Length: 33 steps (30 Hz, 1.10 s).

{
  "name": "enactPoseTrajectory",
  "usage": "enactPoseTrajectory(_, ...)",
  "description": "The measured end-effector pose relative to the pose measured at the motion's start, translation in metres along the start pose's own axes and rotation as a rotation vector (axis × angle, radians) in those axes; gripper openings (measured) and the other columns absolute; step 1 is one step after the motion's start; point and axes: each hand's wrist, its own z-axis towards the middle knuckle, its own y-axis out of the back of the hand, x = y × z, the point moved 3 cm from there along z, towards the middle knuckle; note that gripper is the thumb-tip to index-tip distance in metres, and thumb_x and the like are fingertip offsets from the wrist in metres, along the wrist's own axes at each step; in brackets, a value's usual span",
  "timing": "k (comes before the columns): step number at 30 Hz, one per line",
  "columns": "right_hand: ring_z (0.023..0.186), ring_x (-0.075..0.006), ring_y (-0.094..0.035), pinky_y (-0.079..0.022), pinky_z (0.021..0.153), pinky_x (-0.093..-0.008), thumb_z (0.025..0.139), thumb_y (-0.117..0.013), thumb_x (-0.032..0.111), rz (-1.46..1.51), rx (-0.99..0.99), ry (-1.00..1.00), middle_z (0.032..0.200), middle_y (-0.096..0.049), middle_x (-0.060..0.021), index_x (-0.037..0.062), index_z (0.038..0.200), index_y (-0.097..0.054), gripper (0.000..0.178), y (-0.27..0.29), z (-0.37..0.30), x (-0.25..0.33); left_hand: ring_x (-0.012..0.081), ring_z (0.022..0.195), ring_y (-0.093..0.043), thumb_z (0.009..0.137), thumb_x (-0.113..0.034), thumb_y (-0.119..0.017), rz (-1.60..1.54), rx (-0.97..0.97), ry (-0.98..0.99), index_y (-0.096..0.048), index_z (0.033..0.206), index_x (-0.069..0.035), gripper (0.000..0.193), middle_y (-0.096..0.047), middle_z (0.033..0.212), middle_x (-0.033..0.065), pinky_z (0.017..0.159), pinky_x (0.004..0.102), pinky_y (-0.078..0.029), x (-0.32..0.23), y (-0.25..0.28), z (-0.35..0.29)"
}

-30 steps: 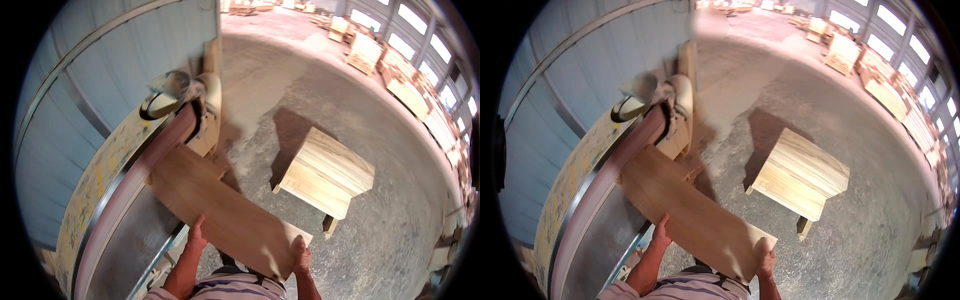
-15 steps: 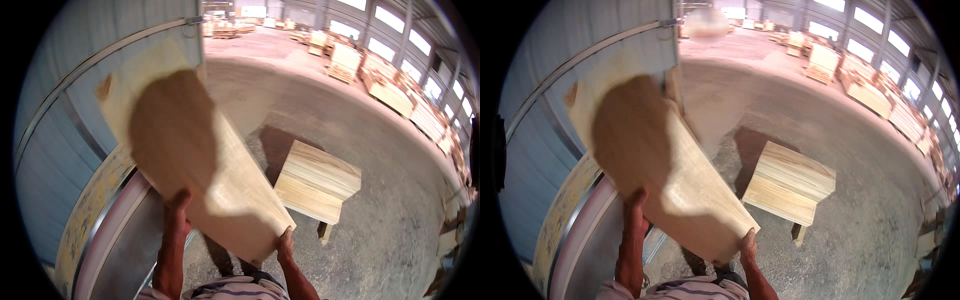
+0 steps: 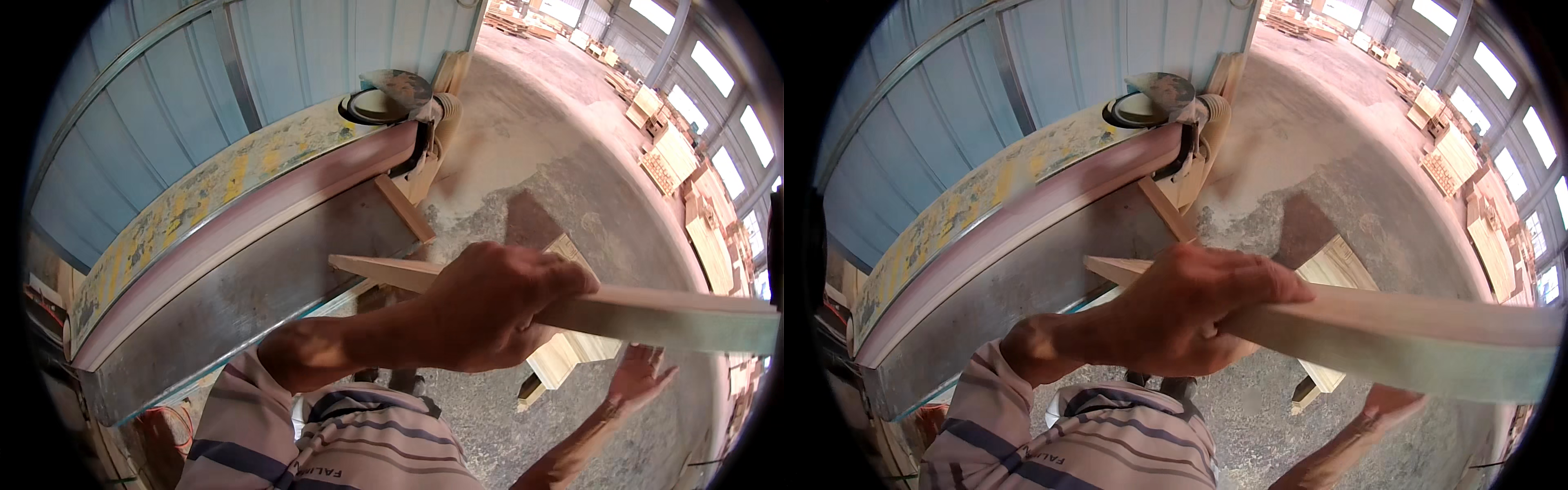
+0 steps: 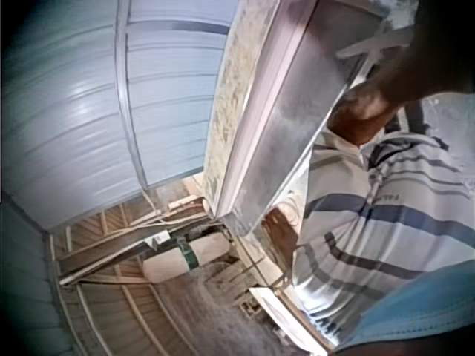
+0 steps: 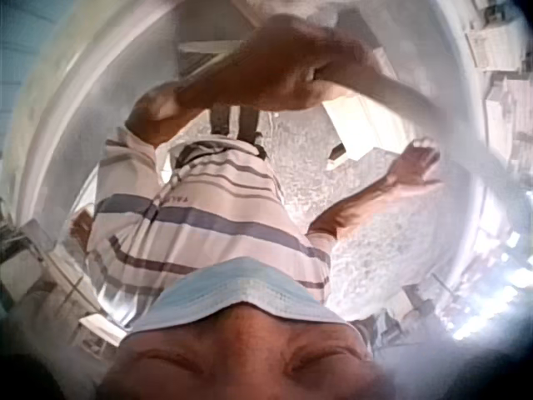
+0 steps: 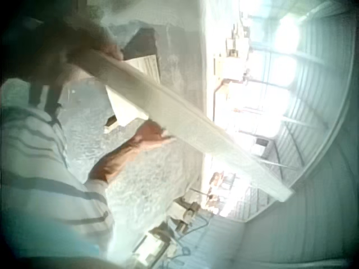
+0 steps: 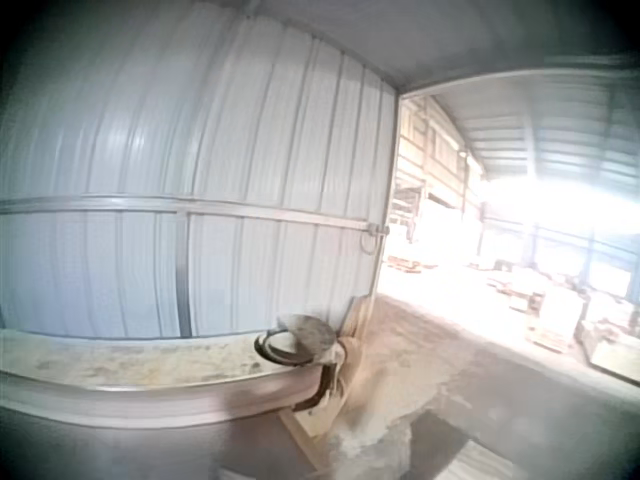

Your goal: The person sands multiple wooden boards using a belt sander, turning them over to sand both sides and edges, then stacks them on a nearby wooden structure.

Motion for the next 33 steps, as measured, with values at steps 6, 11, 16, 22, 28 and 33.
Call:
enactPoseTrajectory(6, 0.116, -0.0258, -0.043, -0.034, 0.099, -0.0412, 0.09, -0.039, 0.043, -0.093, -0.062, 0.176, 0.129, -0.044, -0.0124, 0.0034, 0.128, -0.041, 0.055, 0.053, 0.021, 0.042, 0.024, 0.084, -0.064, 0.066, 0.001, -0.064, 0.224, 0.103, -0.088, -0.058, 0.099, 0.0, 0.034, -0.064, 0.093, 0.0138, 0.076, 0.033, -0.052, 0.005, -0.009, -0.024)
enactPoseTrajectory(11, 0.115, -0.0251, -0.044, -0.036, 0.096, -0.0404, 0.088, -0.043, 0.043, -0.195, -0.118, 0.135, 0.128, -0.045, -0.0131, 0.0026, 0.128, -0.042, 0.057, 0.077, 0.012, 0.041, 0.0216, 0.093, -0.062, 0.073, -0.006, -0.059, 0.36, 0.194, -0.128, -0.058, 0.105, -0.002, 0.032, -0.062, 0.102, 0.012, 0.083, 0.0323, -0.049, 0.027, -0.023, -0.056)
enactPoseTrajectory(16, 0.113, -0.0244, -0.045, -0.038, 0.094, -0.0396, 0.085, -0.047, 0.043, -0.305, -0.08, -0.047, 0.127, -0.046, -0.0139, 0.0017, 0.127, -0.043, 0.059, 0.097, 0.008, 0.031, 0.0191, 0.103, -0.057, 0.079, -0.013, -0.055, 0.46, 0.193, -0.177, -0.058, 0.111, -0.008, 0.033, -0.061, 0.109, 0.0075, 0.086, 0.0311, -0.046, 0.063, -0.041, -0.1)
enactPoseTrajectory(22, 0.111, -0.0237, -0.047, -0.041, 0.092, -0.0391, 0.081, -0.053, 0.041, -0.465, 0.144, -0.433, 0.126, -0.047, -0.0147, 0.0002, 0.126, -0.044, 0.061, 0.12, -0.004, -0.001, 0.02, 0.109, -0.053, 0.082, -0.017, -0.052, 0.487, 0.254, -0.097, -0.057, 0.112, -0.015, 0.031, -0.056, 0.118, 0.0054, 0.092, 0.0328, -0.041, 0.08, -0.071, -0.155)
enactPoseTrajectory(28, 0.111, -0.0253, -0.049, -0.036, 0.097, -0.0369, 0.07, -0.059, 0.028, -0.671, 0.227, -0.58, 0.12, -0.053, -0.0125, 0.0006, 0.125, -0.047, 0.063, 0.185, -0.013, -0.049, 0.0186, 0.119, -0.041, 0.083, -0.017, -0.048, 0.465, 0.386, 0.034, -0.051, 0.118, -0.018, 0.035, -0.047, 0.127, 0.0038, 0.102, 0.035, -0.03, 0.115, -0.094, -0.213)
enactPoseTrajectory(33, 0.127, -0.0232, -0.031, -0.024, 0.106, -0.0354, 0.078, -0.055, 0.034, -0.572, 0.28, -0.719, 0.14, -0.032, -0.0109, 0.0001, 0.136, -0.03, 0.072, 0.25, -0.043, -0.117, 0.0191, 0.123, -0.037, 0.083, -0.016, -0.045, 0.546, 0.461, 0.091, -0.045, 0.124, -0.018, 0.041, -0.041, 0.131, 0.0026, 0.105, 0.0387, -0.023, 0.148, -0.102, -0.254)
